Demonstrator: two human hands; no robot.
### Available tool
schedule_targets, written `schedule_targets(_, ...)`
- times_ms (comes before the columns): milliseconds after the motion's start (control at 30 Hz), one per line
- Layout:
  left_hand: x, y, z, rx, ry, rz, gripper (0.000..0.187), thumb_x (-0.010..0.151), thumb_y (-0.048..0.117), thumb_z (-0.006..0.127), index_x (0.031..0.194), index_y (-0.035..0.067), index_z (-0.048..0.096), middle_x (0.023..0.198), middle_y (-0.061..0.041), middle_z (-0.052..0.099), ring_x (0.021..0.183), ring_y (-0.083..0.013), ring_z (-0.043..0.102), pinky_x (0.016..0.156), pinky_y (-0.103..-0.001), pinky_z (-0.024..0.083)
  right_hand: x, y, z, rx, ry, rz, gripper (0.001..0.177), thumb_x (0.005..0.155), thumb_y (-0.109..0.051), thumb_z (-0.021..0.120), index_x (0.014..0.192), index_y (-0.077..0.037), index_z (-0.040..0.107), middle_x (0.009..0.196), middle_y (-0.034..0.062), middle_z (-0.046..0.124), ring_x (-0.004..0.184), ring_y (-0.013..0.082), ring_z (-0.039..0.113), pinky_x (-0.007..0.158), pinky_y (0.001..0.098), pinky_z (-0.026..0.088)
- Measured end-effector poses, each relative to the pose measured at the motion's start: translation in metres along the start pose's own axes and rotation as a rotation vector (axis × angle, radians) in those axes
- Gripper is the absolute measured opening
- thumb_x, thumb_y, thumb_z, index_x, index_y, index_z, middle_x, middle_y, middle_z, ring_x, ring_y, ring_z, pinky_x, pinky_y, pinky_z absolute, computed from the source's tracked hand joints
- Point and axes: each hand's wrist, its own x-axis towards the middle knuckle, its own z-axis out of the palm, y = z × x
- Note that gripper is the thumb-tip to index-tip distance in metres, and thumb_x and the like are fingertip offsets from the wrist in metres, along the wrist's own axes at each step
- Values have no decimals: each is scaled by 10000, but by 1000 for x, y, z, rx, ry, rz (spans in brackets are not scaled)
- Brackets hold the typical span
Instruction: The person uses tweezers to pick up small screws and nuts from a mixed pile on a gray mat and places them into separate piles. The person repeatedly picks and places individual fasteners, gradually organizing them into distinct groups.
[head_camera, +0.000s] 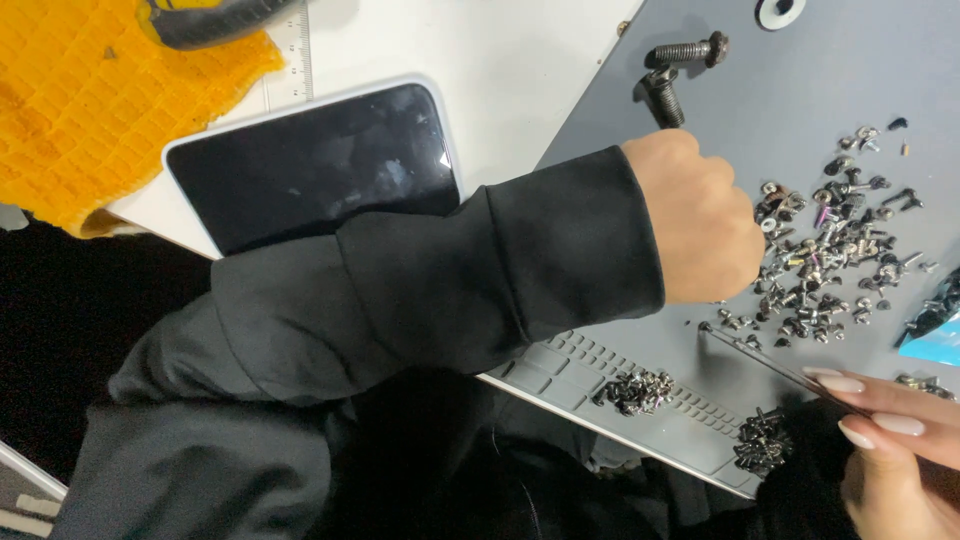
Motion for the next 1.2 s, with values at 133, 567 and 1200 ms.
schedule_targets(133, -1, -2, -1, 23, 6, 30, 384, 553, -19, 666, 513, 284, 434, 507, 66, 426, 460, -186, 339, 468, -337, 253, -24, 69, 7, 175, 174, -55, 160, 1229, 51, 509, 1108, -30, 442, 1273, 278, 658, 1186, 414, 756, 1146, 381, 568)
schedule_targets(567, 0, -2, 1, 18, 1, 14, 343, 565, 34, 679, 493, 295, 467, 505, 62, 489, 445, -201, 393, 447, -349, 272, 11, 38, 24, 575, 133, 216, 148, 1113, -91, 608, 1245, -95, 541, 1073, 126, 670, 920, 260, 770, 861, 313, 714)
schedule_targets(1200, -3, -9, -25, 123, -21, 86, 379, 694, 15, 618, 564, 228, 333, 495, 30, 294, 473, -180, 256, 490, -318, 189, 19, 31, 29, 423, 488, -48, 165, 1161, 31, 697, 1175, 4, 535, 1059, 169, 588, 1073, 414, 773, 916, 450, 724)
